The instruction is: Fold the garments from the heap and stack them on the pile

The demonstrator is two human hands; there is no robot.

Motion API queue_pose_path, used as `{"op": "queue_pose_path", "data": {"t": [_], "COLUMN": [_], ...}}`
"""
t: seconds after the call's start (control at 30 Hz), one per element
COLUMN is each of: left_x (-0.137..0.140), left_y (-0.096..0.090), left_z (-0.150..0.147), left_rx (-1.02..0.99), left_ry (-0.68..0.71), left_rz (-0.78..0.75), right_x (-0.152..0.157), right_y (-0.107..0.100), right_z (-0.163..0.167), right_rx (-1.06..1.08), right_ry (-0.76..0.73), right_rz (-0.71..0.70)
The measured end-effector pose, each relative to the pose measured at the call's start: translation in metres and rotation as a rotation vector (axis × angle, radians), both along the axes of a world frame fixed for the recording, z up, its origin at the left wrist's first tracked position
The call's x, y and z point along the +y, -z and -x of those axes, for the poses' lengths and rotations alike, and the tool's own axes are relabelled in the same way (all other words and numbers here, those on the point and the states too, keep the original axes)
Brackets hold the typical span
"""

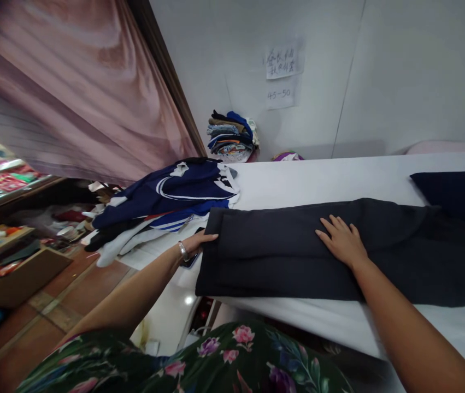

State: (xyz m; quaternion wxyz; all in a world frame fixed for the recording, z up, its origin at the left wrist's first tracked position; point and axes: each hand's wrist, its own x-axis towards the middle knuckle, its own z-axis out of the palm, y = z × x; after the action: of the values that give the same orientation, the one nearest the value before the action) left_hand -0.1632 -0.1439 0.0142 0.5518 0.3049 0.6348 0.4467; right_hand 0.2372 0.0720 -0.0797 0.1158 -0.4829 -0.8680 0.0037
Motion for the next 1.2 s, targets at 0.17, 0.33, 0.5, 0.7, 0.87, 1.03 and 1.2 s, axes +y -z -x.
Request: {"op": "queue_pose_path", "data": {"t": [0.17,0.33,0.5,0.7,0.87,1.03,1.2], "left_x": [0.003,0.007,0.011,0.019,0.028,0.055,0.104], "left_y": [0.007,0.014,0.005,-0.023,-0.051,-0.098,-0.157], "left_z": [-0.008,-0.014,-0.014,-0.021,-0.028,-0.051,-0.098], "left_rx": [0.432,0.543,0.5,0.561,0.516,0.49,0.565], "left_ry": [-0.005,-0.105,-0.131,-0.136,-0.115,-0.018,0.125], "left_rz": [-0.082,-0.062,-0.077,-0.054,-0.089,-0.18,-0.257], "right_x": [-0.001,-0.001,-0.009,-0.047,-0.069,-0.063,-0.061], "right_y": [-0.001,-0.002,-0.033,-0.058,-0.029,-0.03,-0.054], "right_z": [0.001,0.002,0.014,0.062,0.081,0.078,0.074], "right_rx": [0.014,0.009,0.017,0.157,0.082,0.199,0.849], "right_ry": [0.002,0.006,0.039,-0.236,-0.369,-0.364,-0.288], "right_rz": [0.006,0.032,0.087,0.053,0.141,0.277,0.546]}}
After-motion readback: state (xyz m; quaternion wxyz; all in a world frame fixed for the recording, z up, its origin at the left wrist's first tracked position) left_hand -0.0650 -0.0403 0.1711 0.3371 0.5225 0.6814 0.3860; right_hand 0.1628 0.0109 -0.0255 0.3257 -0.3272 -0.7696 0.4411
